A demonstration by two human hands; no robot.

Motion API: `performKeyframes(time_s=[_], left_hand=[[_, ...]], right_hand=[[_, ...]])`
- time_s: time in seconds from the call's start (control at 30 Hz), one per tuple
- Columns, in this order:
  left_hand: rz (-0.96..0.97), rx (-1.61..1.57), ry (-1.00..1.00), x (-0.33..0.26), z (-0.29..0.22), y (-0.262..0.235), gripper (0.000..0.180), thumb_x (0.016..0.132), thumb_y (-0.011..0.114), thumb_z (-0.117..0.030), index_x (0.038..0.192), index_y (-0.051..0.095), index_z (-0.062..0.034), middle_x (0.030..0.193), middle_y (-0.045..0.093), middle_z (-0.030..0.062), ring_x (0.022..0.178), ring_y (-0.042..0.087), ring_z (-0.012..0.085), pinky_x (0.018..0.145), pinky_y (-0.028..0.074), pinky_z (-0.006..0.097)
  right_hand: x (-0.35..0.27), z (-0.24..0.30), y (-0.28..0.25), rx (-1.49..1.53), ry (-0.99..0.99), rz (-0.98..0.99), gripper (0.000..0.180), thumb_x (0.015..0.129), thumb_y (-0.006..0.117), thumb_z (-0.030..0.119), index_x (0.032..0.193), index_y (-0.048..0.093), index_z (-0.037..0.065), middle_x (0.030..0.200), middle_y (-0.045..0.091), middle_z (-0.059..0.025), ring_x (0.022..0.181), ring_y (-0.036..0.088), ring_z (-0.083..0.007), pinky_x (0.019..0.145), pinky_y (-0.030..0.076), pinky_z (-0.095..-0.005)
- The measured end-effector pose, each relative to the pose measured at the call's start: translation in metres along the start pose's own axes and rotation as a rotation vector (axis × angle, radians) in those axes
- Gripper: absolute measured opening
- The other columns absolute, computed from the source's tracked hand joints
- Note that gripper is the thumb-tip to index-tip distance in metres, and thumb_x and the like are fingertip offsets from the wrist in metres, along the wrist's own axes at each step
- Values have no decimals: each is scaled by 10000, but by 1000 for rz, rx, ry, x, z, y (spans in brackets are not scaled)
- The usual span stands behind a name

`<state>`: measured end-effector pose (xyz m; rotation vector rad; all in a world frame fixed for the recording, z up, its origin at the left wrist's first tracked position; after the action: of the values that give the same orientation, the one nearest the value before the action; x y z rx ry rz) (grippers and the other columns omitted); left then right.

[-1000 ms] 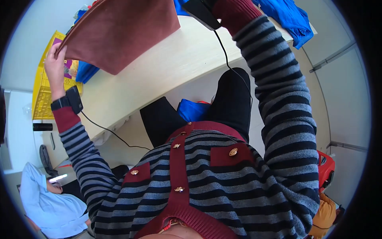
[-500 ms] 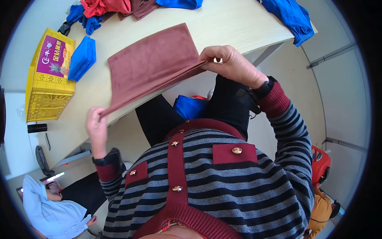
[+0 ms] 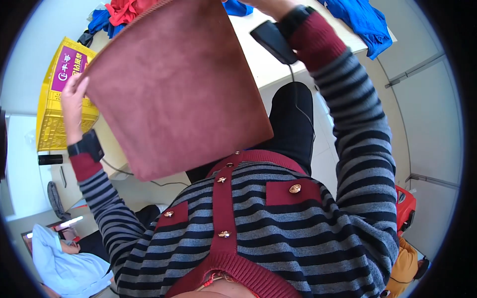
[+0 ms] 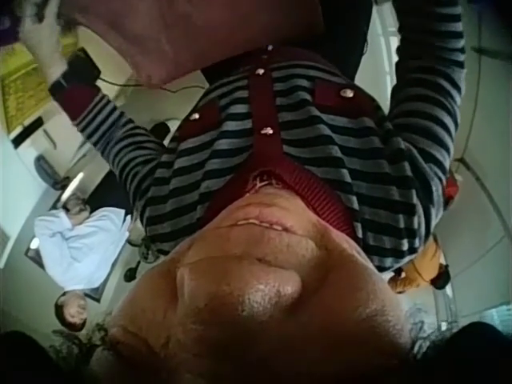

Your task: The person folds a blue cloth by hand, places it on a stack, and then picks up a brown cloth from a pile. They unfold the brown cloth, fold it into a rectangle, and set it aside before picking up and folding another blue cloth.

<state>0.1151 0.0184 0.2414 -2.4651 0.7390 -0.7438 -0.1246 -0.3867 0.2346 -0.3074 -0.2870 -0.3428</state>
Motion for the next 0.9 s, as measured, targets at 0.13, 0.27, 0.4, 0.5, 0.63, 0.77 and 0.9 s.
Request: performKeyframes(time_s=[0.13,0.27,0.4,0.5,0.63,0.77,0.9], left_hand=[[67,43,-31,21,74,29,190,950,687,-118,1101,682,-4,968,664,-31,863,580,49,772,470,204],[73,107,-68,33,120,48,195,953,688,-152,1070,689,4,927,651,-42,819,559,39,742,459,201],[22,129,-91,36,141,60,196,944,686,-148,1049,696,18,891,667,-13,806,573,52,744,479,223],[-7,127,-97,31,147,58,195,941,683,-140,1043,698,25,878,676,1,806,582,61,750,489,234],[-26,129,-92,28,147,55,193,943,676,-136,1046,697,26,882,675,-2,808,579,63,753,489,234],[-40,98,-87,28,149,53,192,945,672,-133,1050,695,26,881,673,-8,809,574,61,754,487,231],[-30,46,-85,28,149,54,189,944,670,-130,1050,693,25,876,667,-10,806,566,60,753,483,229]], right_hand=[[58,-94,17,-39,-58,10,109,863,699,87,939,678,12,801,658,-9,714,588,-123,662,493,-289],[76,-131,35,-403,-111,-63,174,801,717,106,940,673,12,783,657,-54,703,593,-155,667,499,-310],[78,-144,47,-374,-63,-93,225,775,708,114,970,661,15,789,656,-95,726,605,-183,674,499,-338],[75,-143,54,-200,209,-30,163,948,637,106,1100,675,60,900,664,-9,775,659,-97,656,519,-235],[75,-127,62,-24,193,-51,145,923,663,109,1052,693,51,906,704,-39,761,685,-137,634,538,-263],[77,-120,69,-30,141,14,176,896,660,120,1052,694,45,900,710,-51,699,678,-133,606,529,-269],[85,-127,74,-121,145,18,215,885,686,157,1072,697,51,870,707,-46,699,675,-122,603,523,-267]])
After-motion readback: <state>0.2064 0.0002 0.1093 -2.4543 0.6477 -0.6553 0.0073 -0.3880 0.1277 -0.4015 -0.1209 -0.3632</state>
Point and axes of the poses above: each hand's wrist, its own x-axis towards the middle knuckle, its own y-axis out of the palm, z = x × y, the point moved 4 cm from there along x, towards the middle knuckle
